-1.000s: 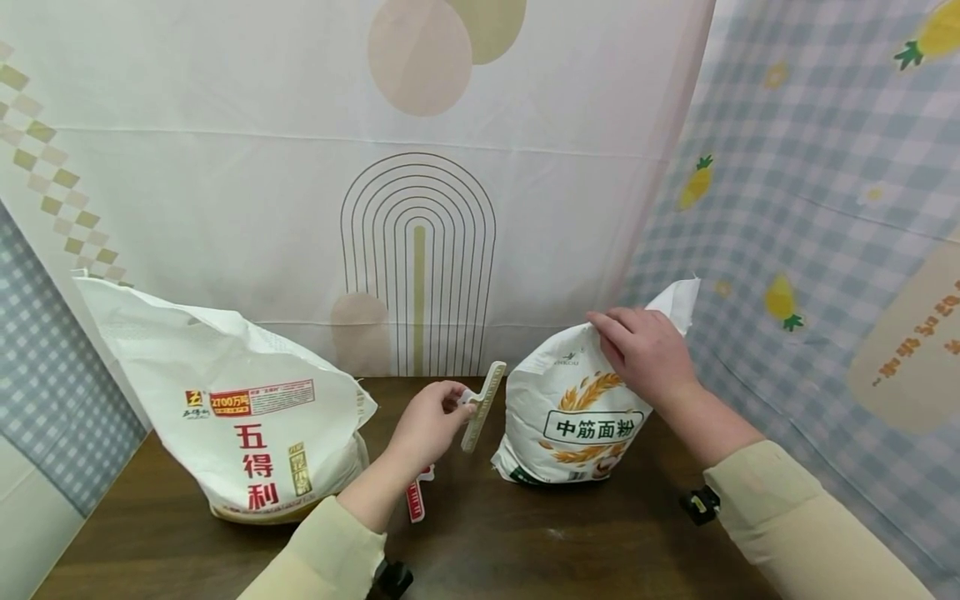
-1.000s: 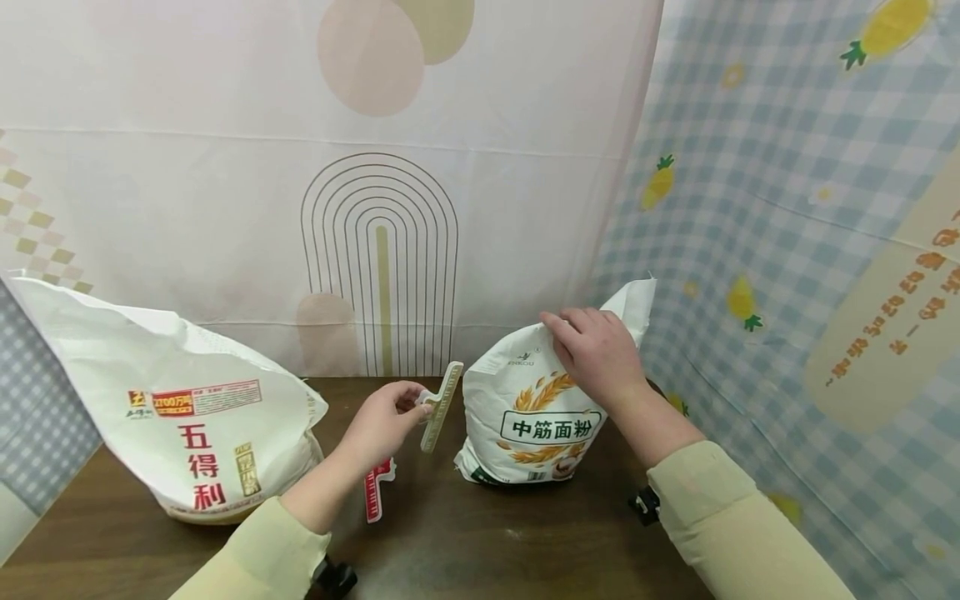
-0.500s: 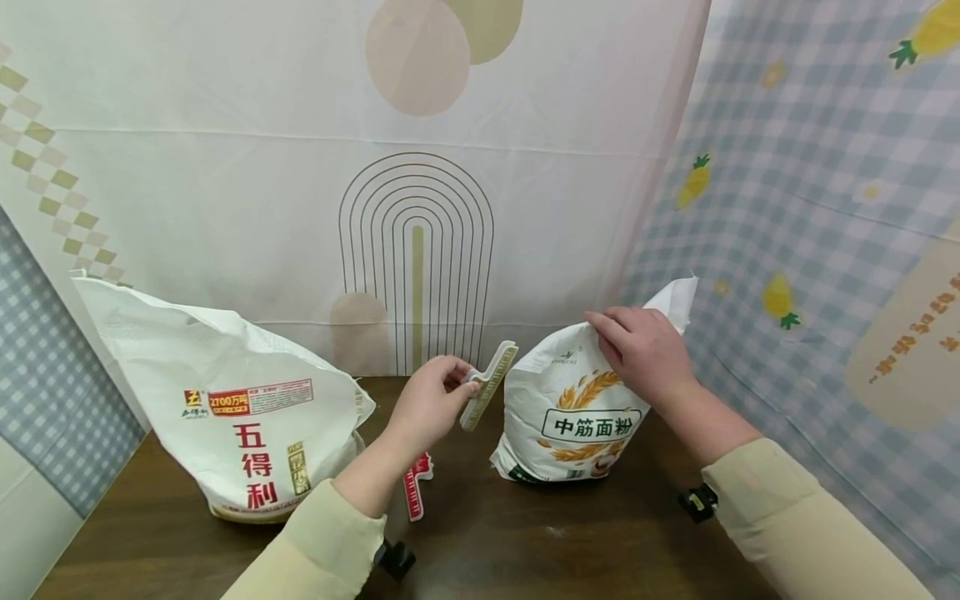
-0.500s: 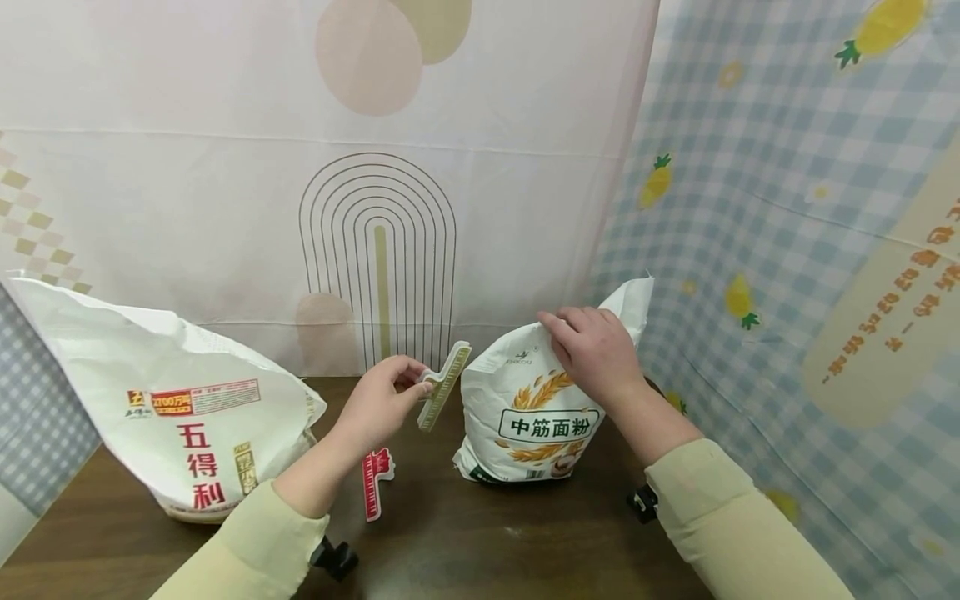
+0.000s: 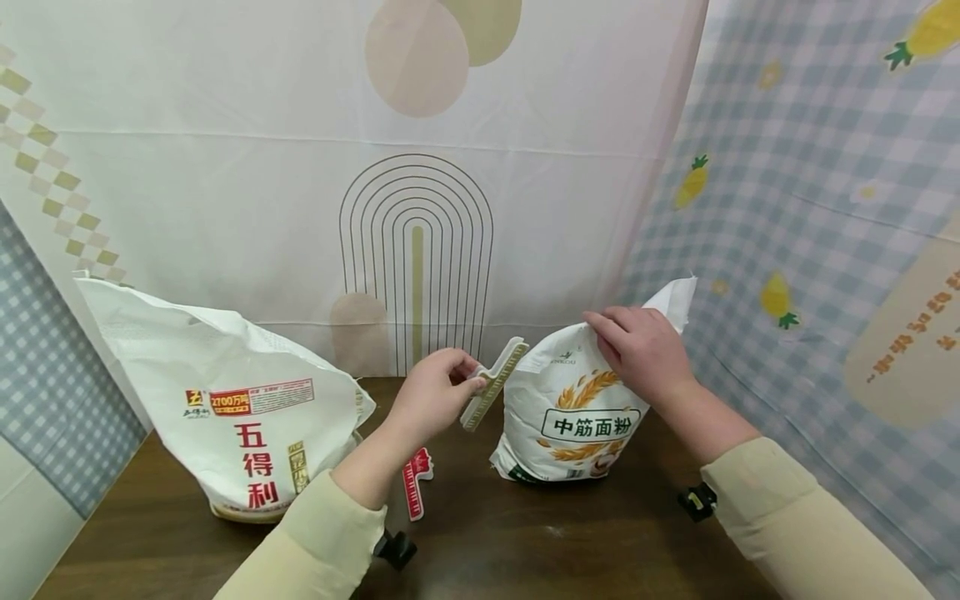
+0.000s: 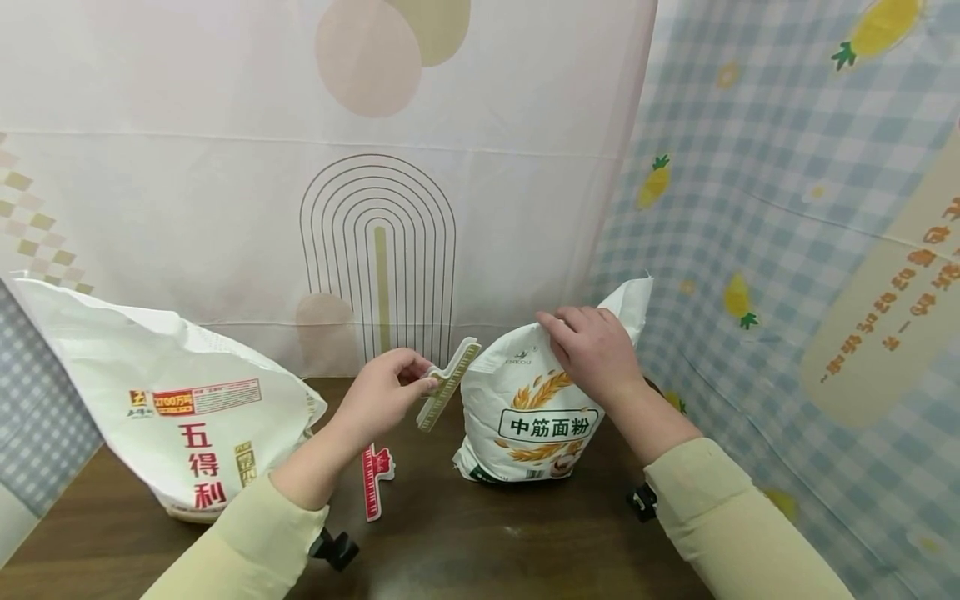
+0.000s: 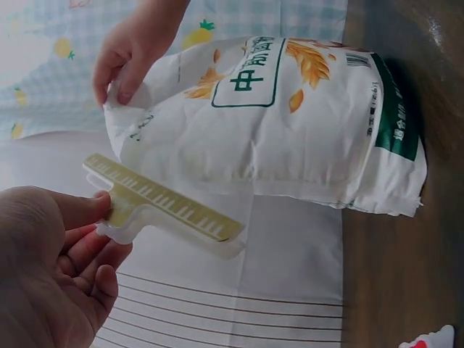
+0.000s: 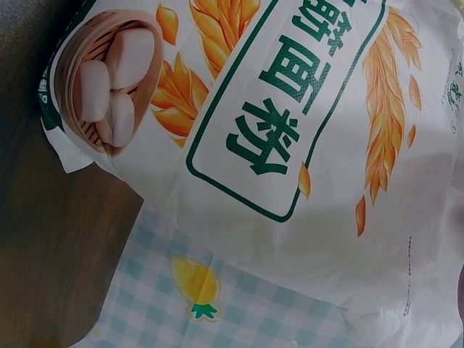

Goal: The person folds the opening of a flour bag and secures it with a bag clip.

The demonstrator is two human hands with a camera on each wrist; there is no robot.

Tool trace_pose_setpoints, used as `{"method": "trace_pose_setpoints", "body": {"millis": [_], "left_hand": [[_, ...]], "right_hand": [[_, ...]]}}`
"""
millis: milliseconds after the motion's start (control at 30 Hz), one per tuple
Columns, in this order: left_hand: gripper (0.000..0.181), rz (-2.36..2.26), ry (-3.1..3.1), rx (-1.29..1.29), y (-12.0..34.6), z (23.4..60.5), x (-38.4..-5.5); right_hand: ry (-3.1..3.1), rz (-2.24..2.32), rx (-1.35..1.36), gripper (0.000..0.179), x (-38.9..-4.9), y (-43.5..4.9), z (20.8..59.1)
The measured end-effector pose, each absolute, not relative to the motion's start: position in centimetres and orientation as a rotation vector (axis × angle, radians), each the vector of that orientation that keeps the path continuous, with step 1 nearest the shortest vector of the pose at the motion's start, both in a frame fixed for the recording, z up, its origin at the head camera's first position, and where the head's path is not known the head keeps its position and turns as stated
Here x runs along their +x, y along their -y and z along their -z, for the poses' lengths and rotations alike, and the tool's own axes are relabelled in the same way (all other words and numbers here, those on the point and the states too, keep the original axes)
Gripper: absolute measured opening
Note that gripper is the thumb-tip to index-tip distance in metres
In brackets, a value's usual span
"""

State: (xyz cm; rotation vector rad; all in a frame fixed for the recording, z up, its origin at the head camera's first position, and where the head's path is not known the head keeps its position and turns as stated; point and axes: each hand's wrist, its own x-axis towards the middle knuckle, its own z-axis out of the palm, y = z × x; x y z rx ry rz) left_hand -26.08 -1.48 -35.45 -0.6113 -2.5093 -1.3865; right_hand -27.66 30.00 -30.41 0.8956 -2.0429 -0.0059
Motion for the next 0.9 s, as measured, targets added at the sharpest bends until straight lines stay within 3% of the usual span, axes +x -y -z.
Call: {"method": "trace_pose_setpoints", "body": {"millis": [433, 900], "left_hand": [[0.009, 1.074, 2.634, -0.697, -0.2, 32.7, -26.0], [0.011, 0.828, 2.653, -0.758, -1.3, 30.9, -25.3]], "right_hand": [[2.049, 0.012, 0.913, 0.024, -27.6, -30.3, 30.2], [2.040, 0.022, 0.908, 0.036, -27.7, -30.3, 30.1]]}}
